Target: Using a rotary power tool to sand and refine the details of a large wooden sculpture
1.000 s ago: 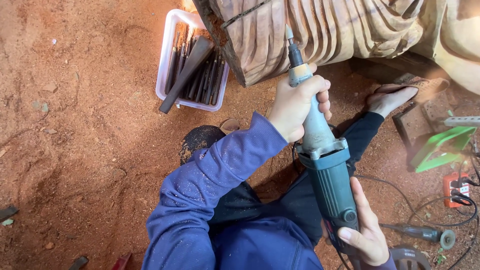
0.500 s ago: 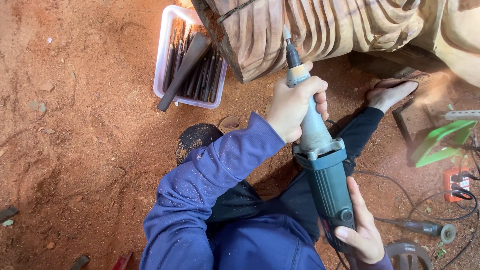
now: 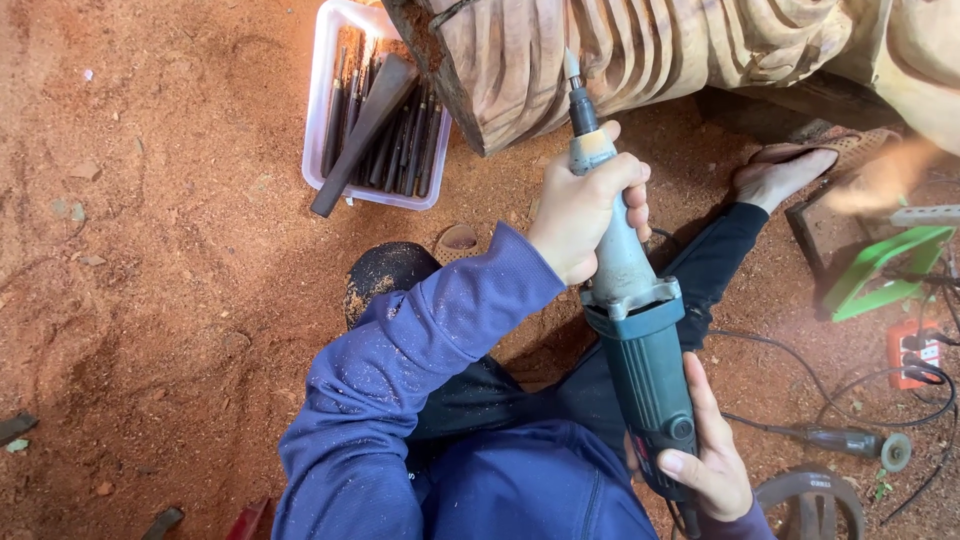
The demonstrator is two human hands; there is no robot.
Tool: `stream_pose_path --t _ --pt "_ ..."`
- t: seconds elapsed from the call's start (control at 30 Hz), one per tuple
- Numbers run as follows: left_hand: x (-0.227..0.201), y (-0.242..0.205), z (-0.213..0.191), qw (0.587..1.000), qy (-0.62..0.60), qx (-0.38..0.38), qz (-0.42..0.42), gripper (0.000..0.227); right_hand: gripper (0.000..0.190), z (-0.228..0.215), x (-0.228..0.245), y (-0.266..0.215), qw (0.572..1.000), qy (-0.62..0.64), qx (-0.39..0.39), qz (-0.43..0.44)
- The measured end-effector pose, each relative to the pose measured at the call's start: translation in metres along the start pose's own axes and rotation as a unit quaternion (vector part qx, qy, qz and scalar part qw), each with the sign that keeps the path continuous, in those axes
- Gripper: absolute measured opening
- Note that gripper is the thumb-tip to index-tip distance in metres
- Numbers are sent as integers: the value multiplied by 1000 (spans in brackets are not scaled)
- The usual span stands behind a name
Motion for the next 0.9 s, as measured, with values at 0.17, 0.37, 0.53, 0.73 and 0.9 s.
stream_pose_path --t 0.17,0.37,0.53,0.73,0.9 --pt "3 -2 -4 1000 2 -1 -2 88 104 1 -6 -2 1000 -4 12 -5" --pt "4 -6 -6 1000 -1 3 -6 88 101 1 -15 -6 999 13 39 -7" --pt "10 -6 -11 1000 1 -4 -9 85 99 4 -20 -8 999 27 43 -9" --pt "12 -10 -13 1000 11 -15 -7 86 101 5 -24 -13 999 22 41 -4" --pt "17 -11 -18 1000 15 -21 -16 90 101 2 -31 -18 999 22 39 2"
Point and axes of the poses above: each hand's wrist, its own y-axis towards the middle knuckle, its own z-axis out of the palm, x = y × z, the point moved 3 cm from there along y, towards the middle knuckle, and after that the axes turned 11 degrees about x, right-handed, at the moved point
